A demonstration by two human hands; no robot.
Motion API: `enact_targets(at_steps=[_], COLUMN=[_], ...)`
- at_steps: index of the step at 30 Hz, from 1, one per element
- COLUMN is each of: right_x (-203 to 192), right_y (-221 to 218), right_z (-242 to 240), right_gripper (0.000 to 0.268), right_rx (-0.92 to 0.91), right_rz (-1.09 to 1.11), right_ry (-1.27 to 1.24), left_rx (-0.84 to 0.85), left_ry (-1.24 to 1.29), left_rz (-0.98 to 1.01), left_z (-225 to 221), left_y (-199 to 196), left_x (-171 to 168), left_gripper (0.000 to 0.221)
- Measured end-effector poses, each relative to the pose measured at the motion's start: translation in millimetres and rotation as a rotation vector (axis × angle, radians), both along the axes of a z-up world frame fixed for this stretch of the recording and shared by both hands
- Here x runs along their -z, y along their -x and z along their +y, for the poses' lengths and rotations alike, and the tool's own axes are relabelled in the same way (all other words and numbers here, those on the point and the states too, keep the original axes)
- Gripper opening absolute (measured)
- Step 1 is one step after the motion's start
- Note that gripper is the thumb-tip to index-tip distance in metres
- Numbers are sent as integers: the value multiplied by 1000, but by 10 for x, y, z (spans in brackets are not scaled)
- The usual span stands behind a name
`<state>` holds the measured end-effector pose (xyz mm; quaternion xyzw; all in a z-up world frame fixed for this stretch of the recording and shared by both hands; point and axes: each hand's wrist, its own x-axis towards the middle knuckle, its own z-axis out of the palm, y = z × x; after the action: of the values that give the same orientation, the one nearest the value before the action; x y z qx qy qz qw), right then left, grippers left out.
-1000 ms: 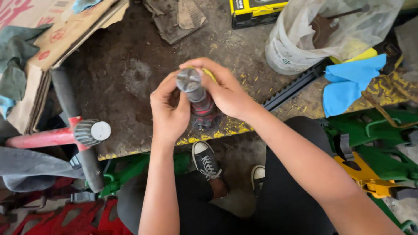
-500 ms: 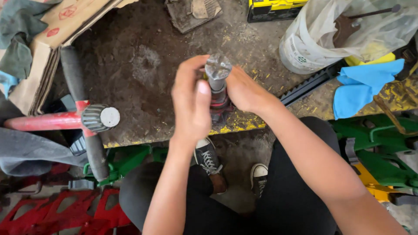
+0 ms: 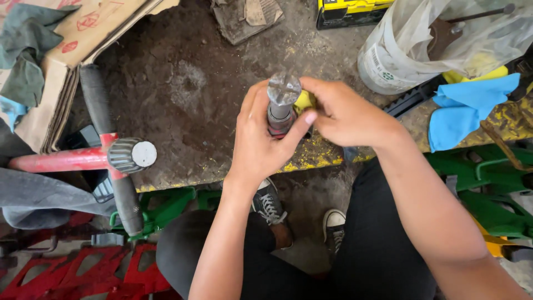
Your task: Clean and wipe grease from hydraulic jack and mechanical brackets using a yellow cloth on a repair bench.
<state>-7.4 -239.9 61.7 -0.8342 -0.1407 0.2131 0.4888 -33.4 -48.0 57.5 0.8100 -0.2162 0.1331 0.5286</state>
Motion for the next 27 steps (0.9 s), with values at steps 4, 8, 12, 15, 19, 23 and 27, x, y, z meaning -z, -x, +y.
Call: enact_targets(at_steps=[4,8,12,15,19,23,27], right_x=[21,-56,212,88,411,398,341], right_y=[-21,58,-12,23,-74,-24,-15], right_z=[-29,-49,10,-64,7,148,59], right_gripper=[34,40,41,34,25,37,54], right_rx=[-6,-13,39,49,42,144,65], right_rz=[-228,-408,-299,-219,-114,-104,11], right_ry=[88,171,97,65,-105,-386,-552], left_rx=[-16,-3,-15,14,87,218,92], left_ry=[24,56,106,121,166,73,70], left_rz=[49,79,154,177,246,67,-47], left_z=[-14,-22,-35,-51,73,69,31], left_y=[3,-5,14,-37,-86,-186,-133], left_x=[27,13,34,35,158,165,139], left_gripper=[38,37,35,32,38,38,46])
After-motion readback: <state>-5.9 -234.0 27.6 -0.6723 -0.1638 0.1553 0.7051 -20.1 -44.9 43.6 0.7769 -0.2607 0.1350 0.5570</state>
